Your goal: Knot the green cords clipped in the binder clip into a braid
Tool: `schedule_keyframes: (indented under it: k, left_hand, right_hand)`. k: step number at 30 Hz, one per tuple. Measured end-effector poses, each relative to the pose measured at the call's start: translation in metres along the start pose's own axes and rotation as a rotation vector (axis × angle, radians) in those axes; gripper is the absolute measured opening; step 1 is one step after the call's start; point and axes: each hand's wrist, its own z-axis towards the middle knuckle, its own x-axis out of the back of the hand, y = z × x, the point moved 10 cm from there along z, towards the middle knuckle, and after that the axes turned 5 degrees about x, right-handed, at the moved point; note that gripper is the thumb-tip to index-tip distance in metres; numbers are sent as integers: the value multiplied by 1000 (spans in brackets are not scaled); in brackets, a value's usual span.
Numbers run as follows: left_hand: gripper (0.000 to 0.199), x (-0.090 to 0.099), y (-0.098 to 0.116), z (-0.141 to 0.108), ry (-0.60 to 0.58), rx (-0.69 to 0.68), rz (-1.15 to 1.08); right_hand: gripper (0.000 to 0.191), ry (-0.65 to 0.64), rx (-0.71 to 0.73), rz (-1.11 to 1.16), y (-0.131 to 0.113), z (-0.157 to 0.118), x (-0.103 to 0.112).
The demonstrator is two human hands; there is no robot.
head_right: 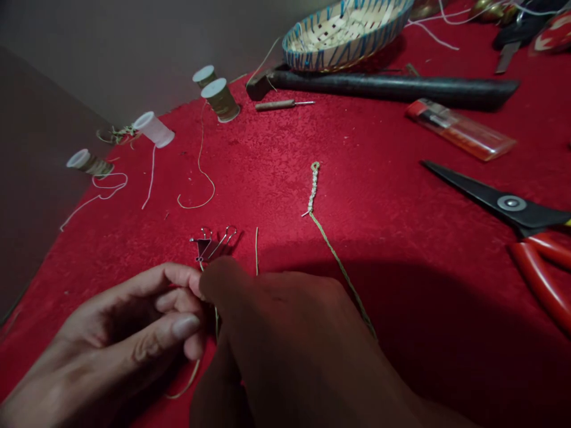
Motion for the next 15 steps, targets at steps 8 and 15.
schedule_keyframes:
  k: [8, 15]
  left_hand:
    - [32, 3, -18, 4, -96, 68, 132]
    - [26, 0, -12, 0, -24, 6, 175]
  right_hand:
    - [29, -57, -84, -81, -9, 7, 12]
    - [29, -208, -180, -230, 1, 11, 3]
